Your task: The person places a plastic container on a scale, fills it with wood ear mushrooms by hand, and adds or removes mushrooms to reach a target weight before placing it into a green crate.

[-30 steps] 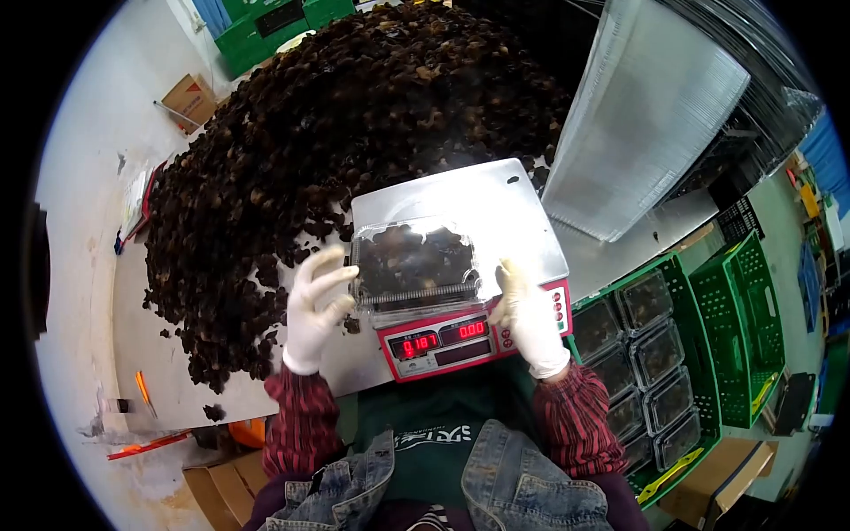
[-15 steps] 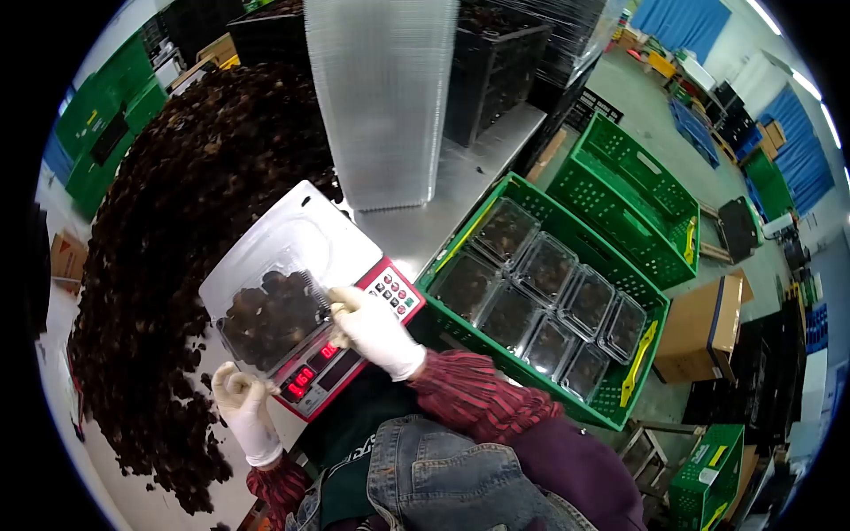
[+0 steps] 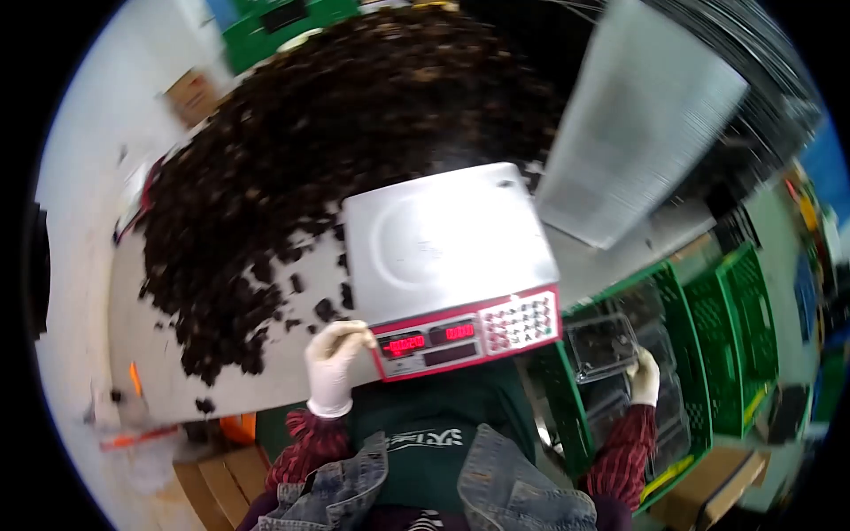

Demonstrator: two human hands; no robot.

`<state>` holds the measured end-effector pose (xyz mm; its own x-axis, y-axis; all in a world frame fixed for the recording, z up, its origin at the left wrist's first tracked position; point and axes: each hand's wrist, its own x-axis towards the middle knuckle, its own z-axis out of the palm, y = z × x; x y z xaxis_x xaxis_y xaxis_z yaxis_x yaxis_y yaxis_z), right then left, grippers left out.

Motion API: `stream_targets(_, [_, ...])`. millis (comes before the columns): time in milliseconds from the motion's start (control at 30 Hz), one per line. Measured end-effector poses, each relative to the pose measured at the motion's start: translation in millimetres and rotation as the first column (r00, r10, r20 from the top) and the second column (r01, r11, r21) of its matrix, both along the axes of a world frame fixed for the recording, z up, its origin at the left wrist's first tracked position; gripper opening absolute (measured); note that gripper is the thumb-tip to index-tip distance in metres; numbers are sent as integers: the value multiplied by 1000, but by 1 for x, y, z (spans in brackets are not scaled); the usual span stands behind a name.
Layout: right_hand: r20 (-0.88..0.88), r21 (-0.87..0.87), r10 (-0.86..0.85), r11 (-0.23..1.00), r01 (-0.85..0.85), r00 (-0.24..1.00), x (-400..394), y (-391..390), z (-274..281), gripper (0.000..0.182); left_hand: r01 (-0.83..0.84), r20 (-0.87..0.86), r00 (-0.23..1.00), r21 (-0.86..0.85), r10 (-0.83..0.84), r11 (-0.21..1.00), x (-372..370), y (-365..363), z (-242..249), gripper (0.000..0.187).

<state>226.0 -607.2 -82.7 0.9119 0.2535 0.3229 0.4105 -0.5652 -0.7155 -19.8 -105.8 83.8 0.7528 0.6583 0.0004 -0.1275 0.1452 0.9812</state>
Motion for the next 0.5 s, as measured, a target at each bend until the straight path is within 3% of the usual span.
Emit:
stream_targets(33, [-371, 424, 110, 904, 63, 922, 9, -3, -10, 18, -19, -25, 1000, -11, 19, 1000, -6, 1, -6, 11])
stream_targets(67, [-627, 688, 340, 664, 293, 701, 18, -7, -20, 22, -26, -49, 998, -25, 25, 999, -12, 3, -12, 11])
stream_targets(100, [-713, 373, 85, 887, 273, 696, 28, -6, -25, 26, -45, -54, 998, -45, 43, 998, -17, 5, -18, 11])
stream_targets(133, [-682, 1, -182, 968, 250, 709, 40, -5, -31, 31, -60, -60, 996, -40, 58, 997, -22, 6, -23, 12])
stream_targets(167, [-438, -478, -442, 852, 213, 783, 56, -10, -49, 38, -66, -84, 994, 0, 65, 998, -26, 10, -29, 12])
stream_targets(200, [-126, -637, -410, 731, 243, 904, 61, -21, -66, 35, -64, -109, 992, 37, 68, 997, -30, 15, -35, 12])
stream_targets(267, [104, -694, -352, 644, 322, 930, 68, -6, -40, 32, -92, -129, 987, 57, 99, 994, -35, 27, -41, 13])
stream_targets(333, [123, -779, -350, 545, 309, 929, 98, 9, 5, 19, -24, -265, 950, 463, 164, 886, -39, 46, -48, 13])
stream_targets(400, [320, -903, -183, 238, 357, 930, 115, 45, 99, 34, 24, -277, 942, 619, 190, 785, -42, 71, -55, 19])
stream_targets(433, [578, -763, 160, 454, 460, 800, 156, -2, 108, 57, 30, -289, 936, 636, 203, 771, -42, 85, -55, 20])
stream_targets(467, [556, -769, 24, 394, 503, 831, 153, 34, 184, 50, 36, -301, 929, 651, 215, 758, -42, 100, -55, 21])
stream_targets(500, [473, -453, -245, 756, 473, 846, 169, 40, 231, 35, 35, -280, 922, 746, 266, 665, -41, 122, -61, 22])
